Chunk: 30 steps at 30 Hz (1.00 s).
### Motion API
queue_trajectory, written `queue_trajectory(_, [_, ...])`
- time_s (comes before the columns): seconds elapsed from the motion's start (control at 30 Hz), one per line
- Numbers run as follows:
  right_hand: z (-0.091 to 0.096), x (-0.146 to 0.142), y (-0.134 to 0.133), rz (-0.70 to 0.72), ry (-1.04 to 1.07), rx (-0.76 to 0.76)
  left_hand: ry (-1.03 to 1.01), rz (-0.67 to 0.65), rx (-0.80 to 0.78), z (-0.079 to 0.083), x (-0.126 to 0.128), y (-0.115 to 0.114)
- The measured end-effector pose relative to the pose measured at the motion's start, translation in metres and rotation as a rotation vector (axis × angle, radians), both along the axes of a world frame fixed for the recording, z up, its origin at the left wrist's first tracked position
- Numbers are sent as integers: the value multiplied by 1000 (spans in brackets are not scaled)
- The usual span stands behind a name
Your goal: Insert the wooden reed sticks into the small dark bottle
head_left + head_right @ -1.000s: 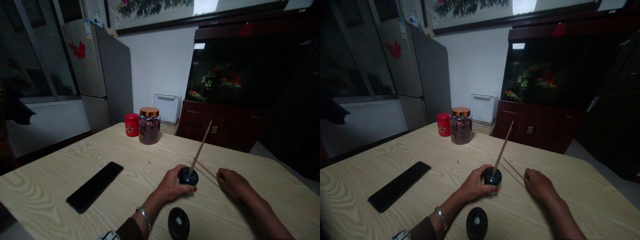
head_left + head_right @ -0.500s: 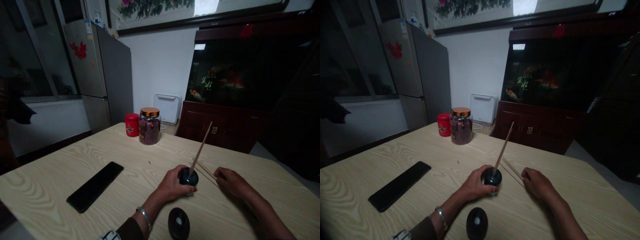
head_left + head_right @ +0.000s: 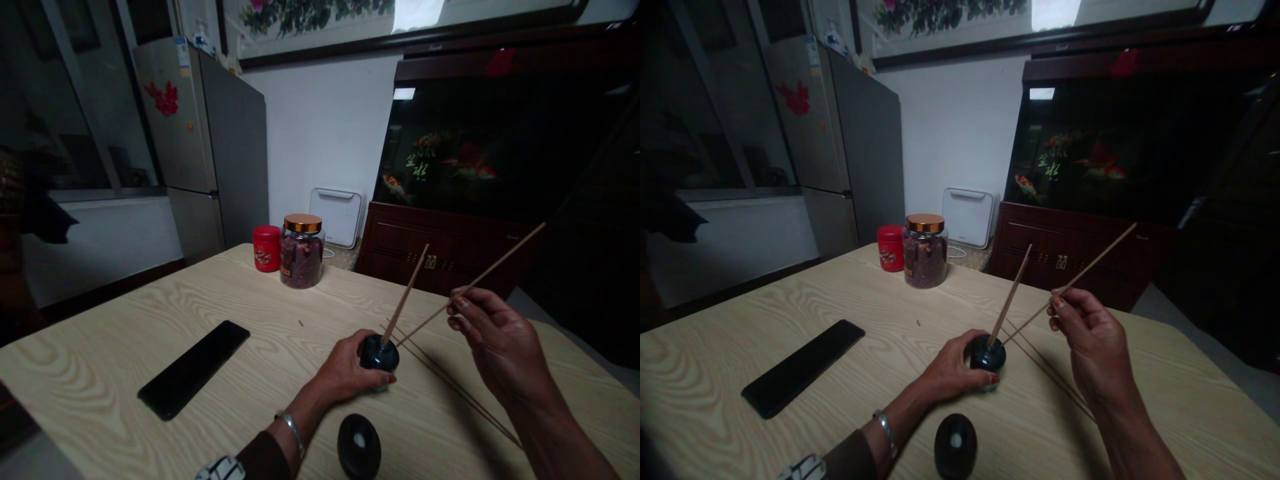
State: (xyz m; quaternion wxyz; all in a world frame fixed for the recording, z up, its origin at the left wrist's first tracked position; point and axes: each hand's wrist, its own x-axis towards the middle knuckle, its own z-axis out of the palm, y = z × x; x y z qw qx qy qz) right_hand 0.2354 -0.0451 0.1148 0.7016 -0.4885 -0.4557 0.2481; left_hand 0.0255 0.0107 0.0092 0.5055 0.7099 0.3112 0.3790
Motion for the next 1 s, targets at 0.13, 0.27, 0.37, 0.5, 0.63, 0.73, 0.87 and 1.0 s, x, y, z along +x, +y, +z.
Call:
queue_trajectory(0.13, [-12,-11,6,-29,-118,28,6,14,25,-2,0,1])
queue_trajectory(0.27, [-17,-18,7,7,-204,-6,7,21,20,0,0,-1])
queue_trajectory(0.37, [-20,-25,9,86,-264,-83,12,14,8,2,0,-1])
queue_trajectory(0.5, [-28,-31,13,231,-379,-207,26,20,26,1,1,0])
queue_trajectory(0.63, [-28,-31,12,380,-512,-309,15,19,32,0,1,0])
queue_trajectory(0.73, [-22,-17,10,459,-586,-374,14,16,26,-1,1,1])
queue_trajectory(0.87, [-29,25,15,326,-853,-437,25,17,14,0,0,1])
queue_trajectory(1.0, [-58,57,21,54,-1282,-705,17,10,0,3,0,0])
